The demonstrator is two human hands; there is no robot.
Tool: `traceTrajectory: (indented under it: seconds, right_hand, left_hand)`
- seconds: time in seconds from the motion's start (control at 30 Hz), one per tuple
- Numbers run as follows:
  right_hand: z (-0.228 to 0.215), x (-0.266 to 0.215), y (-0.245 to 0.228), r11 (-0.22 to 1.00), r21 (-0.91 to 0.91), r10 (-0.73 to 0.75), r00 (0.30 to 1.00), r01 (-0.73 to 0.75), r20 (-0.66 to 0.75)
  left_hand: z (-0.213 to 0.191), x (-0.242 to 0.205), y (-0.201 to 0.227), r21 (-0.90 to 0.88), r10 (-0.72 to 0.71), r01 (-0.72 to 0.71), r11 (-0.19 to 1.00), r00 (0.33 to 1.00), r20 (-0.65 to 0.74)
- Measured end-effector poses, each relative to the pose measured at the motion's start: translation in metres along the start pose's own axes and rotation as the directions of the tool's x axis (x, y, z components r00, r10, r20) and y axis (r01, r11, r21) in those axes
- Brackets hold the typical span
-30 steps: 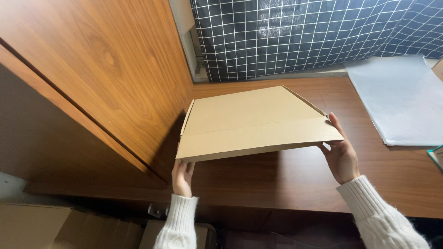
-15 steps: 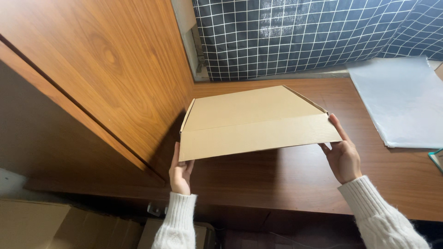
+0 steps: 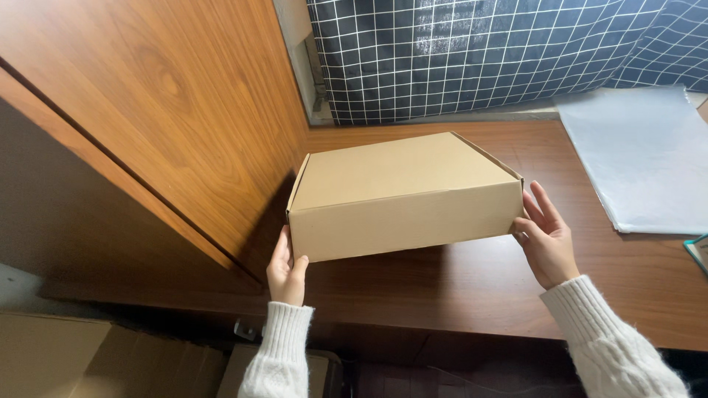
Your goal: The person folds a black garment, slides it into a clear plastic bag, and then places the bagged garment into a cardboard box and closes the lid.
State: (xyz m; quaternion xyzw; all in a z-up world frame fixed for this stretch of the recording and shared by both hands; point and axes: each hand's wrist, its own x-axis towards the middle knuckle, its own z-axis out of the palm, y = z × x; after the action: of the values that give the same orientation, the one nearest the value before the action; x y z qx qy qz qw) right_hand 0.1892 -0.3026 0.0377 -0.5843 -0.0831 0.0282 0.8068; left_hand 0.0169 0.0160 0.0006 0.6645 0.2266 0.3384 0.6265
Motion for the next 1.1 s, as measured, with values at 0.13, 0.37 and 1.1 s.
traceTrajectory:
  seconds: [0.13, 0.37, 1.1]
  right_hand:
    - [-0.004, 0.005, 0.017, 1.0, 0.002, -0.005, 0.998, 0.005, -0.055]
    - [-0.01, 0.015, 0.044, 1.0, -0.027, -0.019, 0.966, 0.012, -0.258]
    - [0.058, 0.011, -0.024, 0.557, -0.242, 0.8, 0.592, -0.794, -0.1]
  left_hand:
    - [0.001, 0.004, -0.017, 0.03, 0.036, -0.034, 0.999, 0.995, -0.096]
    - [0.011, 0.002, -0.019, 0.006, -0.036, 0.039, 0.999, 0.963, -0.266]
    - [-0.008, 0.052, -0.021, -0.049, -0.819, 0.855, 0.516, 0.509, 0.264]
